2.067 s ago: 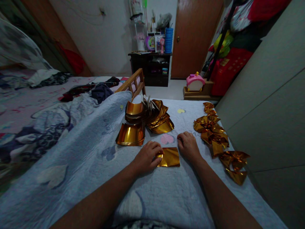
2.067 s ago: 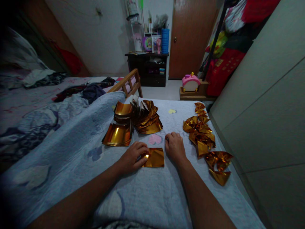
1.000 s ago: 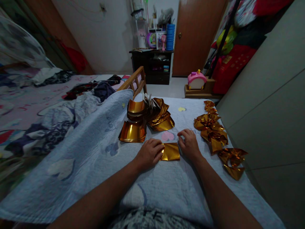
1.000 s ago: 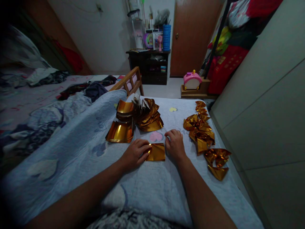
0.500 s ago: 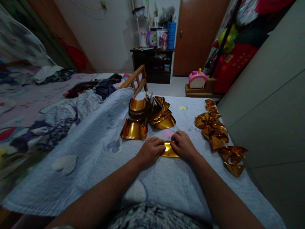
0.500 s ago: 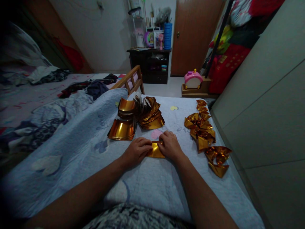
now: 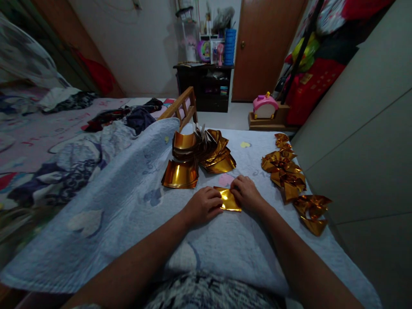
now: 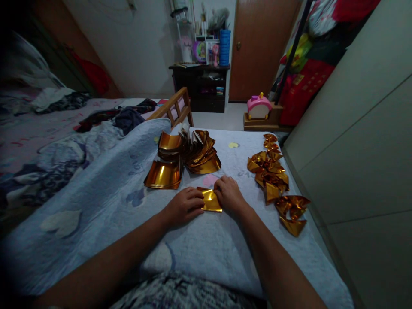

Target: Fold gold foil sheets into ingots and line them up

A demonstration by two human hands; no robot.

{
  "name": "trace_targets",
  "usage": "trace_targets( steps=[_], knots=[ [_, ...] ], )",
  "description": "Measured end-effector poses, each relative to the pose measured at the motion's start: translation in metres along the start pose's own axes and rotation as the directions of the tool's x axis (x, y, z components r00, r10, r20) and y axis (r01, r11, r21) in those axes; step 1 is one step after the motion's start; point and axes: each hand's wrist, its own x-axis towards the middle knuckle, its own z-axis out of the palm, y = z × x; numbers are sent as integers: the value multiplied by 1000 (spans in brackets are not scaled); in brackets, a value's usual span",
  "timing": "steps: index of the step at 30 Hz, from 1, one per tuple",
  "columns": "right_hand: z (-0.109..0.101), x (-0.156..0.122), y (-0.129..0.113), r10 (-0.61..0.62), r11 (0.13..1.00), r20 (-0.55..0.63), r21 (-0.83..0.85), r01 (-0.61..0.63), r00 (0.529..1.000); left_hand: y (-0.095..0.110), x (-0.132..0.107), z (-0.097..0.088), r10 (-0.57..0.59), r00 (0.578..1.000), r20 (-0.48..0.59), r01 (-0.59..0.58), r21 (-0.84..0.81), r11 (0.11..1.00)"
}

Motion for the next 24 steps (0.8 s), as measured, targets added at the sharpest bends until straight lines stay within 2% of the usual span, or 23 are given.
trace_targets(
  steps=[4, 7, 9, 11, 14, 17, 19, 24],
  knots=[
    [-9, 0, -1, 9, 999, 86, -32, -6, 996, 2, 0, 1, 54, 999, -4, -53, 90, 995],
    [-19, -8, -13, 5, 997, 131, -82, 6, 991, 4, 1, 1, 79, 997, -10, -77, 143, 987],
    [-24, -19, -28, 4, 995, 61, -102, 3, 998, 6, 4, 1, 94, 995, -44, -86, 161, 983],
    [-27, -30, -44, -69, 997, -4, -47, 68, 998, 8, 6, 2, 107, 990, -91, -90, 170, 981],
    [-21, -40, -59, -119, 992, -62, -44, 116, 991, 11, 8, 3, 98, 987, -130, -71, 193, 979],
    [-9, -41, -57, -92, 989, -127, -127, 76, 988, 11, 8, 5, 56, 989, -139, -19, 250, 968],
    [-2, -40, -52, -122, 983, -145, -153, 99, 982, 9, 6, 6, 40, 991, -128, -3, 275, 961],
    [4, -43, -41, -141, 985, -178, -122, 120, 974, 2, -2, 4, 27, 998, -54, -10, 290, 957]
  ],
)
